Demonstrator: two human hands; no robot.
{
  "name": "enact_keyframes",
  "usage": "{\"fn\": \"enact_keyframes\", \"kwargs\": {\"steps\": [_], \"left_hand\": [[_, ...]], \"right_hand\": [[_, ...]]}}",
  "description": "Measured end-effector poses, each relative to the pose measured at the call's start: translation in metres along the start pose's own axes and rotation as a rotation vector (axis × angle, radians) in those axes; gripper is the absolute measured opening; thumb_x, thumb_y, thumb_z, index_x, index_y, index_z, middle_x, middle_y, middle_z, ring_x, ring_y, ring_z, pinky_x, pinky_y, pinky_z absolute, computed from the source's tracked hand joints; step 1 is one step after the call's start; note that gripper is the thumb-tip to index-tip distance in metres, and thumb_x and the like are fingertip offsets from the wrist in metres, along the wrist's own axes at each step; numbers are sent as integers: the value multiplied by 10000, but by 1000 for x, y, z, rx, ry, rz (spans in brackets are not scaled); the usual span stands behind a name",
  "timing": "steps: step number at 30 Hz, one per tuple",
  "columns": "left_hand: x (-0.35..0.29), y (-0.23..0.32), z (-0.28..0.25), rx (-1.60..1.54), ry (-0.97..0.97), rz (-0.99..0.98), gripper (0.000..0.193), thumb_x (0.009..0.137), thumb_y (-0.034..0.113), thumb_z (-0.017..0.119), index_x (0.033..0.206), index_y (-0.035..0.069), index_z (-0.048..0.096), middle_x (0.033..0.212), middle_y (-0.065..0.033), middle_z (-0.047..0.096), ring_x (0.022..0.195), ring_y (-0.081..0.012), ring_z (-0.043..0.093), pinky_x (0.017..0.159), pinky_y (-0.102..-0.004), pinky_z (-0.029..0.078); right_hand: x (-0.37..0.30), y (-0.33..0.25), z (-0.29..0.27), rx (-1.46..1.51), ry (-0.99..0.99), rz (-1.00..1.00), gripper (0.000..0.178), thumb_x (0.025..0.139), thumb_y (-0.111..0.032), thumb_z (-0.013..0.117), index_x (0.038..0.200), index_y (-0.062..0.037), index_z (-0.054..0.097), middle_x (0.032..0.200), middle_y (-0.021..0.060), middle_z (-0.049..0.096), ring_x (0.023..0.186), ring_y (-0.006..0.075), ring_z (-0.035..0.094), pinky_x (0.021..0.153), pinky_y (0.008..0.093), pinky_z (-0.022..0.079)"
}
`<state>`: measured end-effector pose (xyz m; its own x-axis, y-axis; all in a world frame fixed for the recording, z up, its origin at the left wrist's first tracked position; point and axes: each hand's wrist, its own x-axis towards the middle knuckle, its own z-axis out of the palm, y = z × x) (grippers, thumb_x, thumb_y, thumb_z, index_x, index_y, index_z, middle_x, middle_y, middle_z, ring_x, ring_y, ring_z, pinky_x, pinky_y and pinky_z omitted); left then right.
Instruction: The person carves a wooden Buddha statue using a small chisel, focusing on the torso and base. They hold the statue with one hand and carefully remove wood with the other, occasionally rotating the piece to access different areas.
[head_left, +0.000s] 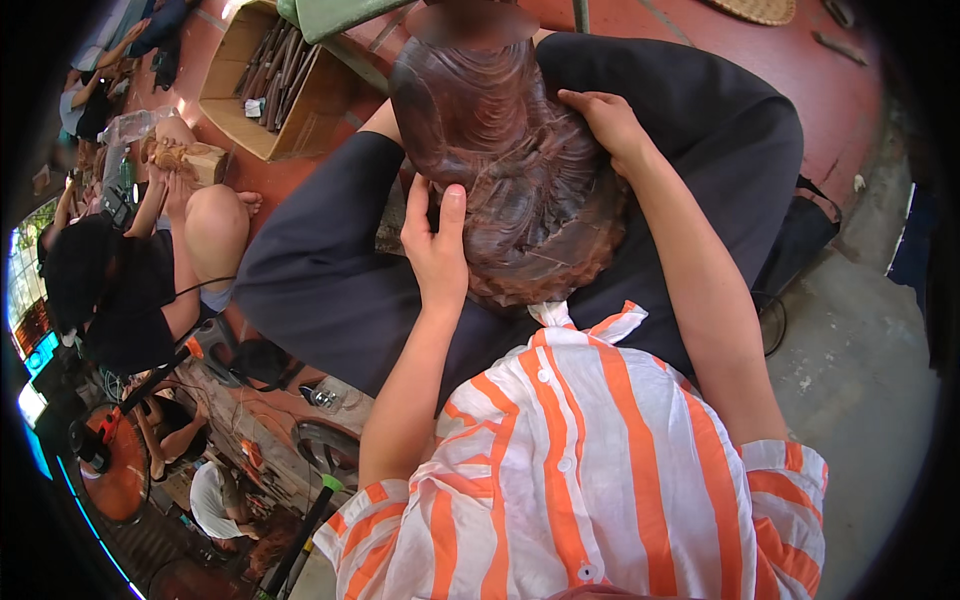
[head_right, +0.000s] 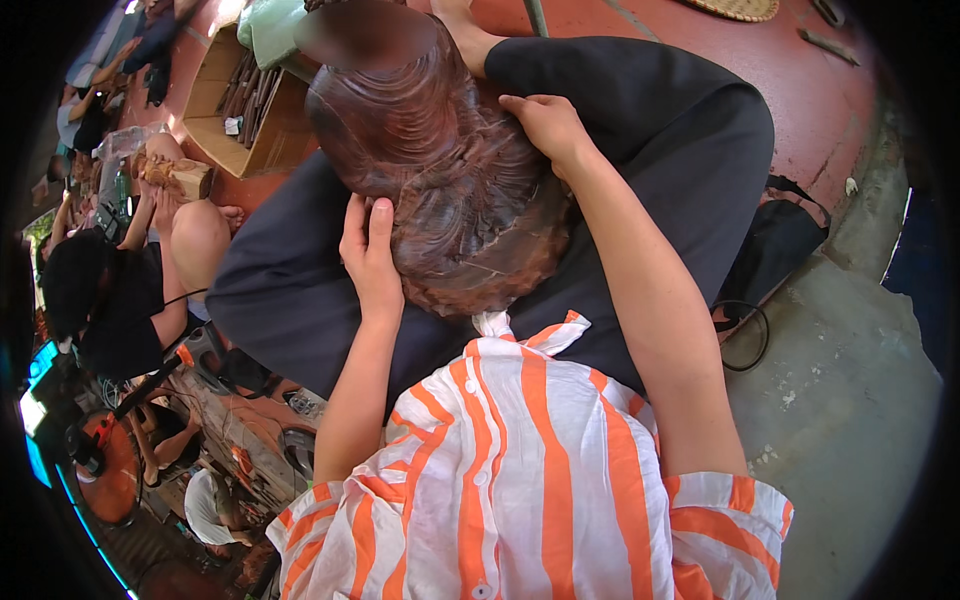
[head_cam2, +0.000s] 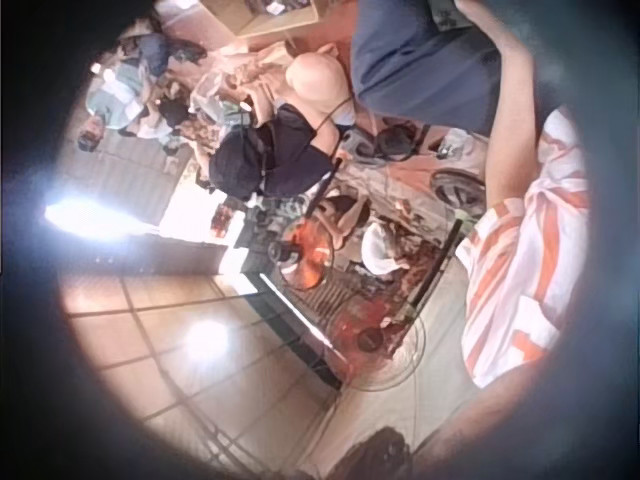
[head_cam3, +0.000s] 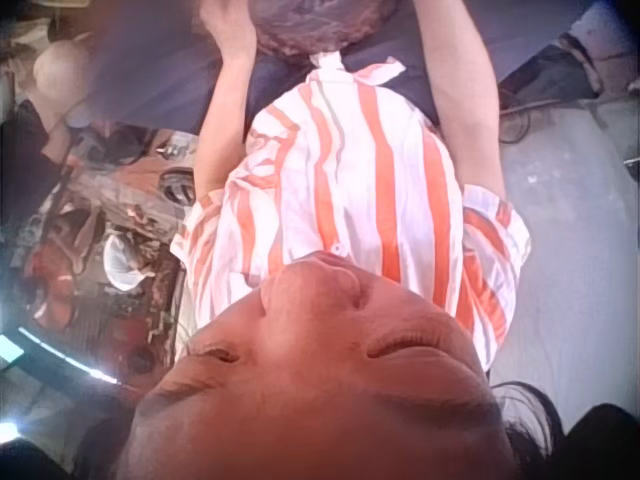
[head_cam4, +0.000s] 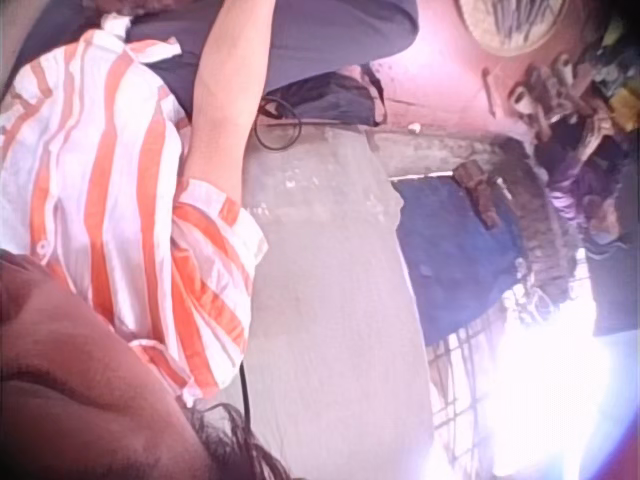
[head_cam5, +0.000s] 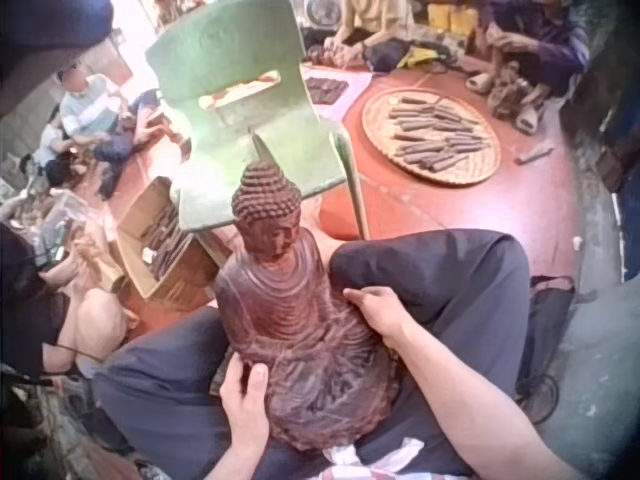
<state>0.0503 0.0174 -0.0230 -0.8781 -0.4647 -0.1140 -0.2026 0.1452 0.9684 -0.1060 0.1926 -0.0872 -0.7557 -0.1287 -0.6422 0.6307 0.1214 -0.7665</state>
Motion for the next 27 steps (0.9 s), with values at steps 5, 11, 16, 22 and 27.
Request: {"fn": "enact_keyframes", "kwargs": {"steps": [5, 11, 16, 22, 27], "left_hand": [[-2, 15, -2, 129, -87, -23, 508, 988, 312, 532, 1332, -52, 452, 1225, -169, 599, 1111, -221, 554, 972, -319, 397], [0, 28, -7, 457, -182, -33, 489, 1023, 332, 421, 1323, -54, 434, 1159, -262, 599, 1061, -399, 584, 900, -411, 445], [2, 32, -3, 644, -197, 58, 442, 1023, 288, 404, 1289, -62, 447, 1082, -302, 605, 962, -481, 588, 775, -496, 480], [0, 41, 0, 794, -170, 185, 392, 994, 228, 466, 1253, -66, 493, 1081, -288, 602, 925, -446, 606, 729, -470, 512], [-24, 67, -23, 594, -134, 332, 265, 964, 104, 532, 1181, -34, 596, 1162, -176, 611, 963, -247, 649, 736, -326, 557]], "right_hand": [[-1, 0, -5, -206, 24, -130, 310, 895, -272, 631, 945, 27, 692, 765, 101, 662, 698, 183, 594, 719, 305, 476], [-5, -6, 3, -544, 197, -443, 228, 905, -242, 592, 959, -39, 680, 878, 193, 684, 866, 379, 648, 795, 407, 499], [-6, -10, 5, -583, 227, -399, 220, 923, -187, 556, 1057, -50, 664, 937, 162, 699, 917, 310, 668, 815, 370, 495], [-6, -23, 3, -645, 206, -378, 227, 913, -186, 526, 1042, -72, 675, 978, 197, 680, 975, 373, 635, 854, 434, 484], [1, -16, -4, -669, 203, -428, 238, 899, -193, 530, 1043, -86, 687, 1005, 222, 668, 997, 394, 620, 873, 458, 478]]}}
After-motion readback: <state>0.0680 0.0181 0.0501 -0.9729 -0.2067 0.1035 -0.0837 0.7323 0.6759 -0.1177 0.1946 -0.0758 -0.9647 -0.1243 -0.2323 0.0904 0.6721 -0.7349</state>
